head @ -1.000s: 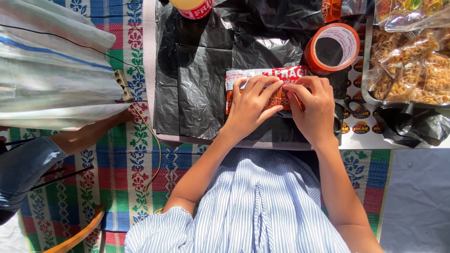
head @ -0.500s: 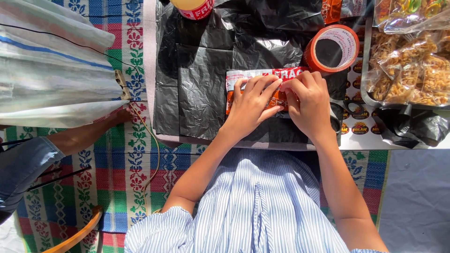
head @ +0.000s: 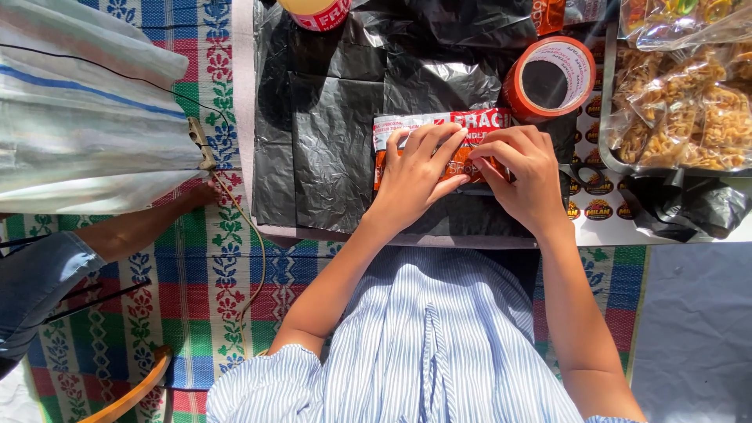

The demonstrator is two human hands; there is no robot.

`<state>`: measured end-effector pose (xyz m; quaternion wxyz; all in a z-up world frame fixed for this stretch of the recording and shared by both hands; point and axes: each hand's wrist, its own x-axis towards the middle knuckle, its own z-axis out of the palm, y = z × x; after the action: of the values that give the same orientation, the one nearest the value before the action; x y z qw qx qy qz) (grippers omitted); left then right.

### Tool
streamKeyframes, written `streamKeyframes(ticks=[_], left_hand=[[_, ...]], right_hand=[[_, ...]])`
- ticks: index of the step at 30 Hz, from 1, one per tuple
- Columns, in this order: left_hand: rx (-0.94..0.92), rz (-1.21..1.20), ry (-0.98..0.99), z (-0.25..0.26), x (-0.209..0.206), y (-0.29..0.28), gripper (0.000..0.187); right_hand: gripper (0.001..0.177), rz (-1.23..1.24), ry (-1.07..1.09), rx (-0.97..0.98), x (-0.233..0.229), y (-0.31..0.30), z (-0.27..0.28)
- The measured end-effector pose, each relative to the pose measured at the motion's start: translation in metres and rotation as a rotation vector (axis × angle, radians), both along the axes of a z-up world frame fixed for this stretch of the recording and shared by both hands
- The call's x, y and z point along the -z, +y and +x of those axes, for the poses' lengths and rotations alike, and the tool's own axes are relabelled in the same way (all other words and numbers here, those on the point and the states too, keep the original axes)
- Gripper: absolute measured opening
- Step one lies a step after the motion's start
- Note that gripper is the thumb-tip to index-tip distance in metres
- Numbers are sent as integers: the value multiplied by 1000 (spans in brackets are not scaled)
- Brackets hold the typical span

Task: The person seals a small package by hand using tape from a roll, cutting the tape with scissors, and smoothing it over the wrapper's seams.

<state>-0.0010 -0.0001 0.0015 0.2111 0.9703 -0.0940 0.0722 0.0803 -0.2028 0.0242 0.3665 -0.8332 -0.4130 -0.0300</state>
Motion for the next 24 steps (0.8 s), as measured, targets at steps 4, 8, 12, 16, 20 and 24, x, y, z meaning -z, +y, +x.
streamKeyframes(ticks=[4,8,12,16,20,24], left_hand=[[5,7,6,-1,3,2,64],[18,19,-13,-1,4,2,63],[20,37,-22,-2,4,2,62],[31,-50,-10,-4,-16,4,58],[37,-138,-14,-4,-16,5,46],[58,-19,-17,-3,-11,6,48]], right_hand=[[5,-6,-84,-41,17,-11,6],[15,-74,-180,-124,9,-14,10],[18,-110,-218,-164,9,-15,14],[21,-124,-234,-188,7,-15,14],[21,-150,-311,-175,10,-16,16],[25,-165,-331,-176,7,-14,13]])
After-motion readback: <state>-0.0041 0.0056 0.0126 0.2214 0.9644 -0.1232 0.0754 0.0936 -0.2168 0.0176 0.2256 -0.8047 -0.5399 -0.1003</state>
